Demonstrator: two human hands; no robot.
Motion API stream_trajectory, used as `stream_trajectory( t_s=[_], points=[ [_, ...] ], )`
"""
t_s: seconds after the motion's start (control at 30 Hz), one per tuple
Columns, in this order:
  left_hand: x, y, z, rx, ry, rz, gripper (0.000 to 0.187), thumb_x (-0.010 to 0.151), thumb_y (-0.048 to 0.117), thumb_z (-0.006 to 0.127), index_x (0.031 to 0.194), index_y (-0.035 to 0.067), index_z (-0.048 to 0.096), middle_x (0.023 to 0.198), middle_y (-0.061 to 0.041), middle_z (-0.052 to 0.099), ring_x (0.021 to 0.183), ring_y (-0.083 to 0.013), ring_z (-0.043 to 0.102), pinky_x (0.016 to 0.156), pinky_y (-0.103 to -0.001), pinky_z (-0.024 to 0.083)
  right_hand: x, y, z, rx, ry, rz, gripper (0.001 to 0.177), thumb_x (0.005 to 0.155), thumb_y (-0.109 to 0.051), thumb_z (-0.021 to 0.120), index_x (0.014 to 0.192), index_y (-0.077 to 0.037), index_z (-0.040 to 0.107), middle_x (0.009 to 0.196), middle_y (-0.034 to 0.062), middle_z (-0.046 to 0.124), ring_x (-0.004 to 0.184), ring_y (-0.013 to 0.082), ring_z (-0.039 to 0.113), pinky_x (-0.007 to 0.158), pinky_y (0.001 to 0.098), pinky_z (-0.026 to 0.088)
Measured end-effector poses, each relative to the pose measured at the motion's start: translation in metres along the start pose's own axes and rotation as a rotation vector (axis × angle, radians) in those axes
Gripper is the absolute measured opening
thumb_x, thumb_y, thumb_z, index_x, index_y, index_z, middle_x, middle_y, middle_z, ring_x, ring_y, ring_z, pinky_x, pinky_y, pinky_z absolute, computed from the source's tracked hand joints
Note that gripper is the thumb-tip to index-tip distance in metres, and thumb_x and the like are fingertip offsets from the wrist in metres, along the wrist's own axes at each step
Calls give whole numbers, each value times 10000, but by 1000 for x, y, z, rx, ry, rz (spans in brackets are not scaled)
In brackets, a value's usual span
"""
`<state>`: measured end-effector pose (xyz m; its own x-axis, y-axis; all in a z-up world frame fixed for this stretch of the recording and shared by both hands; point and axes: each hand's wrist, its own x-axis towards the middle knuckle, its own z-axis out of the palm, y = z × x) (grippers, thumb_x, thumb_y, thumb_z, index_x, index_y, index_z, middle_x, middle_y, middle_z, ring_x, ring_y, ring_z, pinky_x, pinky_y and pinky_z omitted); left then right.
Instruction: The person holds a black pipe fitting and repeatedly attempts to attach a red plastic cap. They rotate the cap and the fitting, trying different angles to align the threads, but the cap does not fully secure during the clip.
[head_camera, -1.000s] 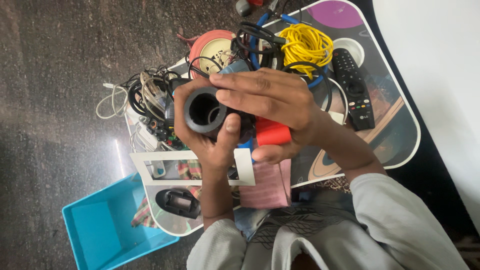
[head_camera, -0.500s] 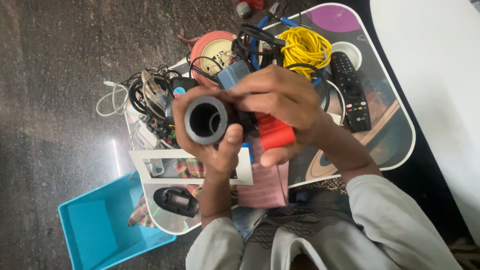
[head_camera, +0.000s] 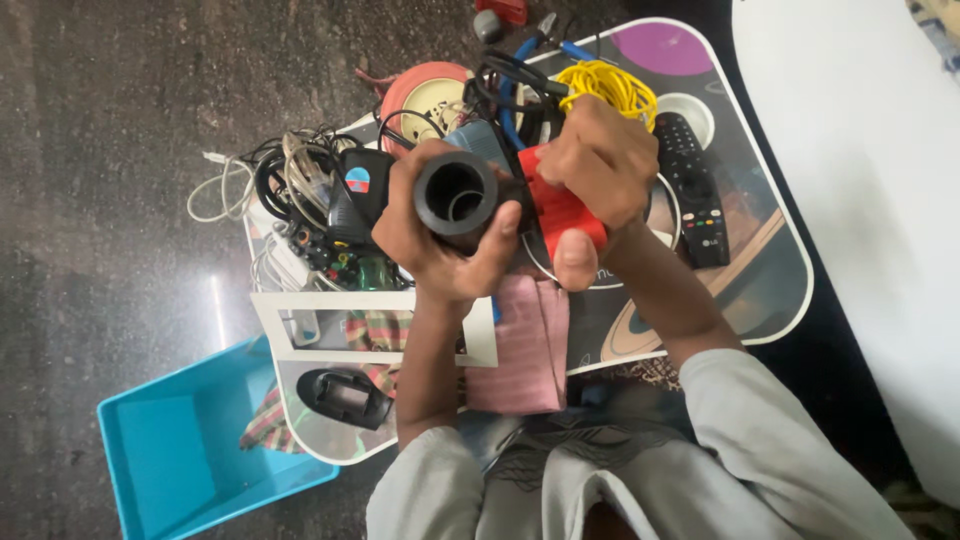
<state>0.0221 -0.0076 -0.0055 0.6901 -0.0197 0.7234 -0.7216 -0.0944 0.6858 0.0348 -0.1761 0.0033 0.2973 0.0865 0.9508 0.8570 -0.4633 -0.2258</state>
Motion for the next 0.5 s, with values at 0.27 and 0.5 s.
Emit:
stream_trajectory(
  t_s=[0.27,0.5],
  points=[
    [31,-7,-43,621,164,534,488,871,304,883,1082,-21,587,946,-135,678,849,-308,727,797,-377,606,9,9,34,432,-216,469,426,1073,-336,500,1333,1,483,1241,140,598,1129,234,627,1010,343,513],
    [36,7,-47,768,-87,595,457,969,412,866,1071,20,654,988,-131,658,917,-328,701,805,-431,592,12,13,37,824,-460,847,557,1049,-412,510,1408,12,470,1290,105,599,1172,151,573,1033,305,460]
  ],
)
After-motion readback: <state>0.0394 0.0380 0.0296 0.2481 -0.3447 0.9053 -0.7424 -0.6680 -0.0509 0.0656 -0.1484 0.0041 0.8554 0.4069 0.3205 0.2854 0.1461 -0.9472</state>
